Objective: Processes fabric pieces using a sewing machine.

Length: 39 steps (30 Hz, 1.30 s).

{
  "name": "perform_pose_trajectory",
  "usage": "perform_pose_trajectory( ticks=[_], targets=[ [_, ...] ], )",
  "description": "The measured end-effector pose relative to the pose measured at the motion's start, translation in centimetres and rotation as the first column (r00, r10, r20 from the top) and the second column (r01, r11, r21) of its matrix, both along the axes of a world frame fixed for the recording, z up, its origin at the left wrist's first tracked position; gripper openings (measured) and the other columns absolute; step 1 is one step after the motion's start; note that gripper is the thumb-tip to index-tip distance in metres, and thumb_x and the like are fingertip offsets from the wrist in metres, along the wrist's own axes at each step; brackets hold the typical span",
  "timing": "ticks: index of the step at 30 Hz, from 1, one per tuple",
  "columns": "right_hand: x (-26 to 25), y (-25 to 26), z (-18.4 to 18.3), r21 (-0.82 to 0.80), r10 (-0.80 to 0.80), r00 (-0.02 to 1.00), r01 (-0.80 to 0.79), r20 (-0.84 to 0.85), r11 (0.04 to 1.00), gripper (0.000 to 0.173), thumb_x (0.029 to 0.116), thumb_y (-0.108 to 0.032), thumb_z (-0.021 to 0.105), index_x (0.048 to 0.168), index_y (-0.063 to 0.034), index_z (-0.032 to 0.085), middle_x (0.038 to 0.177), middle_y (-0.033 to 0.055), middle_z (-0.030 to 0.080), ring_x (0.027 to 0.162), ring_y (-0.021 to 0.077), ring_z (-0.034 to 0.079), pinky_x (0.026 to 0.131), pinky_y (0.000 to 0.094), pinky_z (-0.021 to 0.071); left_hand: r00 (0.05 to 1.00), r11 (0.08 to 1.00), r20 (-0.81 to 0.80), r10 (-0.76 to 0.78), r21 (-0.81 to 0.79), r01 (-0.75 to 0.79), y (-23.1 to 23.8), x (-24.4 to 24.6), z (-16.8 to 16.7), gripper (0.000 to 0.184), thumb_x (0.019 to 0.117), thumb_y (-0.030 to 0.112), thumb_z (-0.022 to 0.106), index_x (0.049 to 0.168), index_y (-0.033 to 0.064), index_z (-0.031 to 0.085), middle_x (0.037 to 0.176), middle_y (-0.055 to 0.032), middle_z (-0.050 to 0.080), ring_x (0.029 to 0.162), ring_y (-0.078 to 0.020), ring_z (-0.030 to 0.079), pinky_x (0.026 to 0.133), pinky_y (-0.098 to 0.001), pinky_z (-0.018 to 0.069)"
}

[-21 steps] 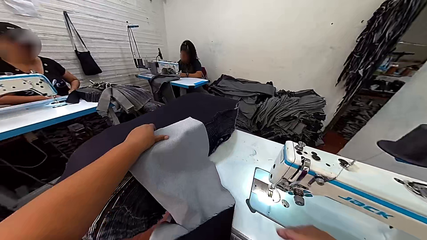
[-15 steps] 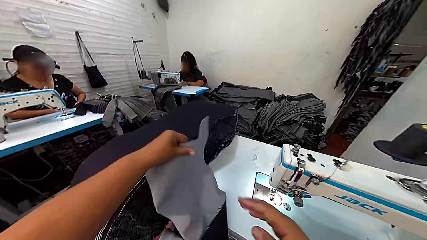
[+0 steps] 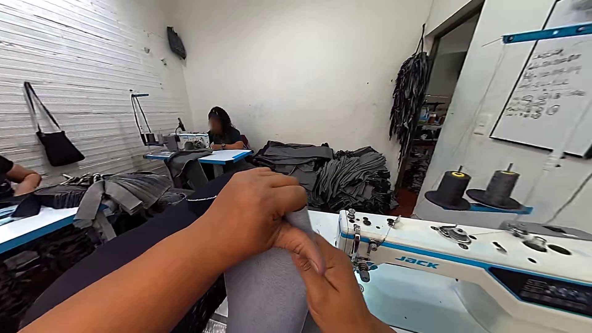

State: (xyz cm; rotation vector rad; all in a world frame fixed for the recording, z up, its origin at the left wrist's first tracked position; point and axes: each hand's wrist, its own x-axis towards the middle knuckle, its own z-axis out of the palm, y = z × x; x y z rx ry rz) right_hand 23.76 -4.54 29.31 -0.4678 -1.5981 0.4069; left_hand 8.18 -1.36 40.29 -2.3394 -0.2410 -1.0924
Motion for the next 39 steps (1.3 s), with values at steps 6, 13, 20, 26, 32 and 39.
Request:
perform_pose_trajectory(
  ticks=[6,13,20,26,32,39],
  targets=[
    [3.3,0.2,0.8,-0.035,-0.096,0.995,0.095,-0.033,0.995,0.025,0.1083,-0.029,0.05,0.103,-0.0088,0.063,0.078,-0.0074,0.063,0.073,-0.0049,0.063,0.068,0.0134,0.0538,0.982,0.982,-0.018,0.187,-0.039,-0.187,-0.6,0.4,-1.8,0.035,0.1021,0.038,0.053,0.077,0.0145,0.062,0.067,0.0053,0.056,0.064,-0.0078,0.057,0.062,-0.0239,0.044],
    [4.1,-0.4,2.6,0.08,-0.232,0.973,0.232,-0.013,0.969,0.023,0.1086,-0.021,0.048,0.089,-0.0124,0.055,0.067,-0.0084,0.048,0.059,-0.0063,0.049,0.055,0.009,0.0418,0.982,0.983,0.063,0.178,-0.055,-0.174,-0.9,2.0,-2.3,0.041,0.1019,0.044,0.052,0.108,0.0078,0.068,0.071,0.0027,0.063,0.064,-0.0108,0.062,0.061,-0.0283,0.0506],
    [6.6,2.2,1.0,-0.545,0.203,0.927,0.002,0.317,0.839,0.019,0.0953,-0.017,0.069,0.105,-0.0006,0.07,0.087,0.0009,0.072,0.082,0.0022,0.069,0.078,0.0249,0.0585,0.965,0.958,-0.048,0.258,0.141,-0.25,1.1,2.5,2.2,0.039,0.1059,0.031,0.049,0.082,0.0019,0.061,0.064,-0.0123,0.056,0.058,-0.032,0.06,0.05,-0.0445,0.0427],
    [4.9,-0.7,-13.7,-0.768,0.407,0.699,-0.641,-0.587,-0.007,0.021,0.0874,-0.018,0.047,0.084,-0.0261,0.066,0.082,-0.0081,0.075,0.077,0.0027,0.071,0.071,0.0249,0.0591,0.732,0.682,-0.61,0.303,-0.398,-0.614,12.8,5.3,-10.3,0.035,0.1059,0.032,0.057,0.102,0.001,0.073,0.095,-0.0218,0.072,0.095,-0.0444,0.07,0.084,-0.0665,0.0526],
    [11.7,-1.8,-19.7,-0.912,0.588,0.699,0.34,0.407,0.228,0.049,0.1055,-0.035,0.051,0.084,0.0064,0.065,0.076,0.0176,0.061,0.074,0.0289,0.06,0.073,0.0504,0.0481,0.778,0.301,-0.623,-0.082,-0.759,-0.577,10.1,9.5,-29.9,0.049,0.1109,0.036,0.044,0.117,-0.0088,0.064,0.114,-0.0277,0.068,0.113,-0.0426,0.066,0.1,-0.056,0.0484],
    [14.2,4.0,-18.6,-0.533,0.341,0.41,0.617,0.846,0.58,0.068,0.0975,-0.053,0.062,0.156,-0.022,0.046,0.168,-0.0012,0.031,0.159,0.0332,0.013,0.119,0.0724,0.0015,0.76,0.187,-0.649,0.025,-0.744,-0.641,10.9,13.9,-29.1,0.037,0.1087,0.03,0.051,0.121,-0.0003,0.068,0.121,-0.0184,0.068,0.12,-0.035,0.062,0.105,-0.0543,0.0411]
  ],
)
